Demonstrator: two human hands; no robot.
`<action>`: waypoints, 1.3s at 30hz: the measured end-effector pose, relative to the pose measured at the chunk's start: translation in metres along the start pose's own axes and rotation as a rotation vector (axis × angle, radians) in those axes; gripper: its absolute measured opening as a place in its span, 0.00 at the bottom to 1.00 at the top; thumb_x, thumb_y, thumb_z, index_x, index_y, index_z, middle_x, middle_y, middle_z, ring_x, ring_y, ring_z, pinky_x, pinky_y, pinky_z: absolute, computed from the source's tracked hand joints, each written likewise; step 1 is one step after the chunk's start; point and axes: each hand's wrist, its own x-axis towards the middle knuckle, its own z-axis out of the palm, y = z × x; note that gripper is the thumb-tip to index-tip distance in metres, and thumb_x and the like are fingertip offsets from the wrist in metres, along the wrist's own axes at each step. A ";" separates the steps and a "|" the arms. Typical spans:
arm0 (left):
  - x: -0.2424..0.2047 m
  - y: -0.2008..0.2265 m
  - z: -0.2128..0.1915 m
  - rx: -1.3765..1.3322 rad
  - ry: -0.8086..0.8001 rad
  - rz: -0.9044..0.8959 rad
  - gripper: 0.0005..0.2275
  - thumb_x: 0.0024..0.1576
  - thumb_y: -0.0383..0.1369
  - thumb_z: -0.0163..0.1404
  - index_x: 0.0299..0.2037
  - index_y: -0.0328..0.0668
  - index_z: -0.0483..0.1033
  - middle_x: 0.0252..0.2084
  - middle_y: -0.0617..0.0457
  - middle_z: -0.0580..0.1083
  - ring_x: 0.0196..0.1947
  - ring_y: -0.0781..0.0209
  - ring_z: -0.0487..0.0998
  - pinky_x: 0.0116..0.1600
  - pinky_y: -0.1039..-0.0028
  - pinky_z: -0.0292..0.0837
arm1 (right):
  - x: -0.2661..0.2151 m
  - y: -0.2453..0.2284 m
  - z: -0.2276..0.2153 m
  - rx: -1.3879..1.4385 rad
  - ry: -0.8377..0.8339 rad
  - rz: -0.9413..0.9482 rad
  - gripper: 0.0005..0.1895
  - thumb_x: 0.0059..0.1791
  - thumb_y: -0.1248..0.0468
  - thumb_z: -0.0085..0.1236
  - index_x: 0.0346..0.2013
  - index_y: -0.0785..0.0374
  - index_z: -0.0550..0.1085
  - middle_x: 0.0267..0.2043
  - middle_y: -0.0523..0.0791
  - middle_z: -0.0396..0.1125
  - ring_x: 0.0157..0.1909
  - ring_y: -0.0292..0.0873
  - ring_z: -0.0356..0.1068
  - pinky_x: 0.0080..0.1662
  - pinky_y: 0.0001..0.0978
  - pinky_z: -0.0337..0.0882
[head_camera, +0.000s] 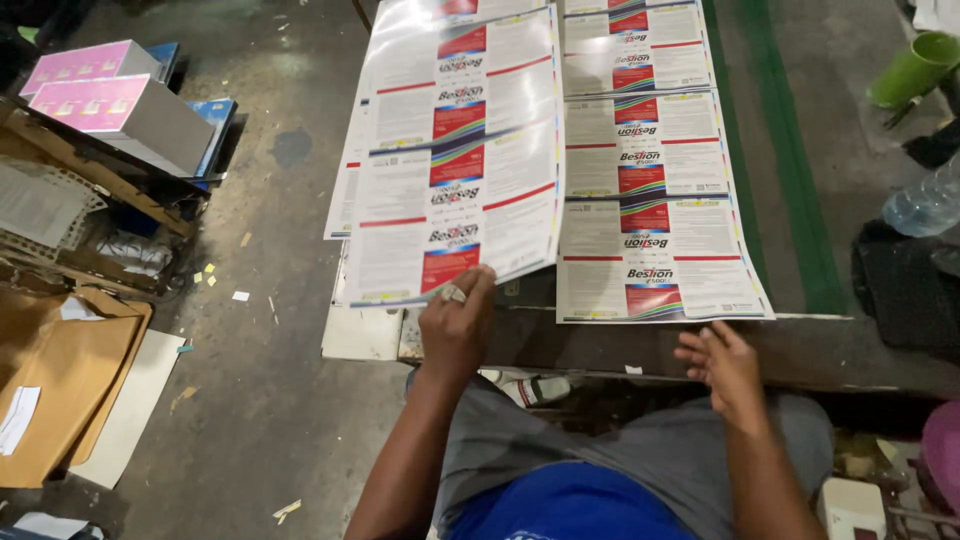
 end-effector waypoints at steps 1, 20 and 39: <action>0.001 0.005 -0.003 -0.065 0.067 0.053 0.13 0.58 0.23 0.52 0.52 0.38 0.75 0.49 0.45 0.78 0.47 0.46 0.82 0.49 0.63 0.78 | -0.009 -0.002 0.002 -0.022 0.035 0.030 0.26 0.57 0.62 0.47 0.70 0.58 0.57 0.48 0.54 0.75 0.40 0.45 0.75 0.33 0.31 0.72; 0.008 0.020 0.051 -0.234 -0.334 0.114 0.20 0.56 0.36 0.60 0.53 0.32 0.73 0.54 0.37 0.75 0.55 0.39 0.76 0.60 0.53 0.70 | -0.086 -0.023 0.025 0.343 -0.229 -0.143 0.11 0.55 0.61 0.55 0.50 0.62 0.72 0.39 0.44 0.73 0.33 0.37 0.71 0.28 0.30 0.66; 0.015 -0.047 0.027 0.233 -0.167 0.044 0.13 0.61 0.27 0.51 0.55 0.35 0.75 0.56 0.43 0.78 0.59 0.47 0.78 0.63 0.57 0.70 | -0.091 0.074 -0.102 0.133 0.261 0.054 0.11 0.56 0.64 0.53 0.53 0.63 0.71 0.40 0.46 0.72 0.34 0.41 0.71 0.29 0.33 0.66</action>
